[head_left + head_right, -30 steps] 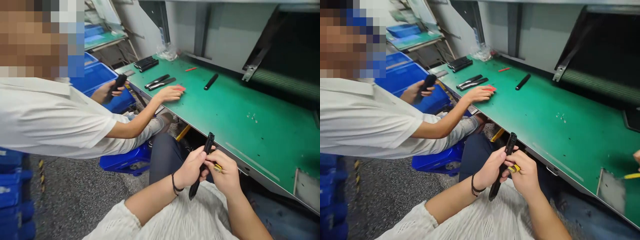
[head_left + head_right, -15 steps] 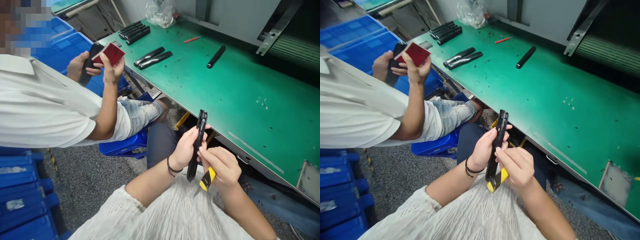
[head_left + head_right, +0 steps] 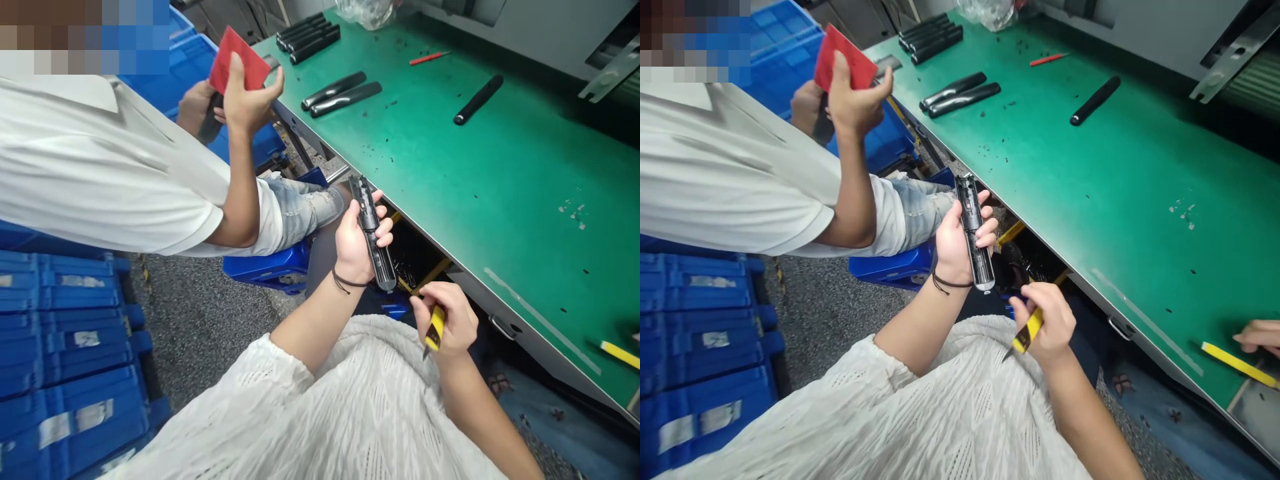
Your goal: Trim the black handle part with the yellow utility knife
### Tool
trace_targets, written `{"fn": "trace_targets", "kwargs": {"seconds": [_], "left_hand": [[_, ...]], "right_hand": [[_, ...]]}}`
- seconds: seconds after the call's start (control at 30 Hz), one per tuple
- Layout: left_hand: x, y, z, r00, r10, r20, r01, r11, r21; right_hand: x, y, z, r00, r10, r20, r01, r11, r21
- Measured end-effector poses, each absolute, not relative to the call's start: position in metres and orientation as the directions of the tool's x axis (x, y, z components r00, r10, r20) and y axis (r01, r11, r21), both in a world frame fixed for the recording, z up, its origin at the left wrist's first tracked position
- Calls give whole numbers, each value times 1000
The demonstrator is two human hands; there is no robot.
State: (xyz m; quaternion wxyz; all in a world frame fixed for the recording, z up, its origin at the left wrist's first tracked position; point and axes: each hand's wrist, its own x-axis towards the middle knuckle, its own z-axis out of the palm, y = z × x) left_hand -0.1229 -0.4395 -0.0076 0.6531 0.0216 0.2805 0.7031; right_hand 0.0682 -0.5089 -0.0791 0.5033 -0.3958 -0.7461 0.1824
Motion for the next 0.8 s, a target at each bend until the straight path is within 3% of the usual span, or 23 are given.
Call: {"fn": "trace_targets", "kwargs": {"seconds": [0.17, 0.33, 0.43, 0.6, 0.7, 0.8], "left_hand": [[-113, -440, -9, -143, 928, -344, -914, 9, 405], [-108, -446, -17, -156, 946, -284, -884, -6, 467], [-114, -448, -24, -125, 973, -193, -853, -6, 521], [-125, -450, -29, 93, 992, -89, -827, 127, 547], [-130, -451, -27, 81, 996, -39, -813, 89, 575], [-131, -453, -23, 43, 999, -25, -782, 49, 622]], "right_hand": [[57, -508, -53, -388, 598, 701, 295, 801, -520], [54, -506, -55, -472, 576, 667, 335, 817, -469], [51, -510, -58, -515, 619, 593, 316, 780, -540], [53, -513, -57, -483, 689, 540, 209, 690, -693], [63, -507, -68, -346, 774, 531, 260, 623, -738], [76, -496, -85, -164, 925, 342, 353, 379, -856]]}}
